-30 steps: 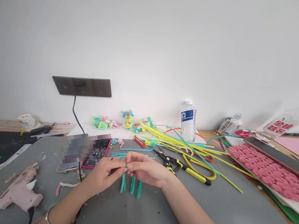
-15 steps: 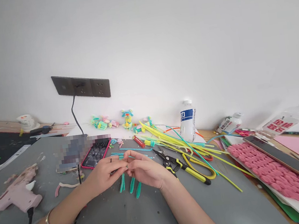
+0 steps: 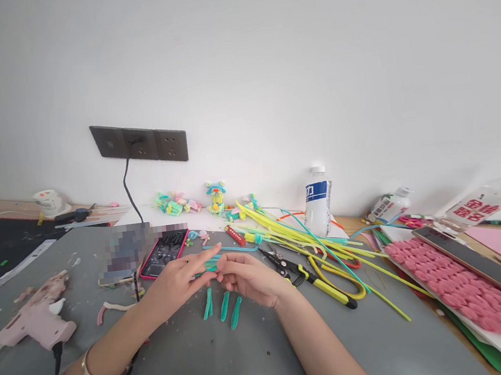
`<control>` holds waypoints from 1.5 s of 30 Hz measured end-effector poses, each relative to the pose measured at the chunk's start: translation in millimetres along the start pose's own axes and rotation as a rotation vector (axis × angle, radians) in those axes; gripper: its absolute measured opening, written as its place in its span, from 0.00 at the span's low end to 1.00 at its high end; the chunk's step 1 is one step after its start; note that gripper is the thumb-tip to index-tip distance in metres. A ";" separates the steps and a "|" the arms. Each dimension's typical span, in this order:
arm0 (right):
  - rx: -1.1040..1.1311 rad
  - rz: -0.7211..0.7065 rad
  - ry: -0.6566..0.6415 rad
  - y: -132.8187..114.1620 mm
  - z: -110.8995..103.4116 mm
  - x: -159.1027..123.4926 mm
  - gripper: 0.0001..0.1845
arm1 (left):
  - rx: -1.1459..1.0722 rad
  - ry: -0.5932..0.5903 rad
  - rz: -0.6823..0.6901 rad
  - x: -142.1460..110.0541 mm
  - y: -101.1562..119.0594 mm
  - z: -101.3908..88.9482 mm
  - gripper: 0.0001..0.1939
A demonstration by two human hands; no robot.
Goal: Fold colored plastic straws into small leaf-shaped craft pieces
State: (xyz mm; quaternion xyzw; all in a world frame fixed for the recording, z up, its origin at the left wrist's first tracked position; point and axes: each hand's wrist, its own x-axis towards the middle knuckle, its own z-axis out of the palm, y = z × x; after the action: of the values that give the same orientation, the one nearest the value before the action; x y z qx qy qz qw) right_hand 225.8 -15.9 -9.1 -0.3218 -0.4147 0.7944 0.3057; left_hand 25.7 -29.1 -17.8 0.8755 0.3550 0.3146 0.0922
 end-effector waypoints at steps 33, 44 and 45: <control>-0.805 -0.011 0.003 -2.8 -9.8 -5.0 0.11 | -0.126 0.077 -0.382 7.7 -14.2 -8.5 0.14; -0.777 -0.374 0.415 -6.3 -14.8 4.9 0.15 | 0.020 -0.174 -0.325 5.2 -13.1 -5.9 0.03; -0.789 -0.396 0.436 -5.6 -15.0 5.8 0.15 | 0.028 -0.191 -0.325 5.3 -13.2 -5.8 0.03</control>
State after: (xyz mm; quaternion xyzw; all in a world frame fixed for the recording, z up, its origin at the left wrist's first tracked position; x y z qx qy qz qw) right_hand 235.0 -1.9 -12.6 -0.4869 -0.6634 0.4176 0.3852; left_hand 17.6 -16.1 -15.8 0.8337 0.4857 0.2060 0.1628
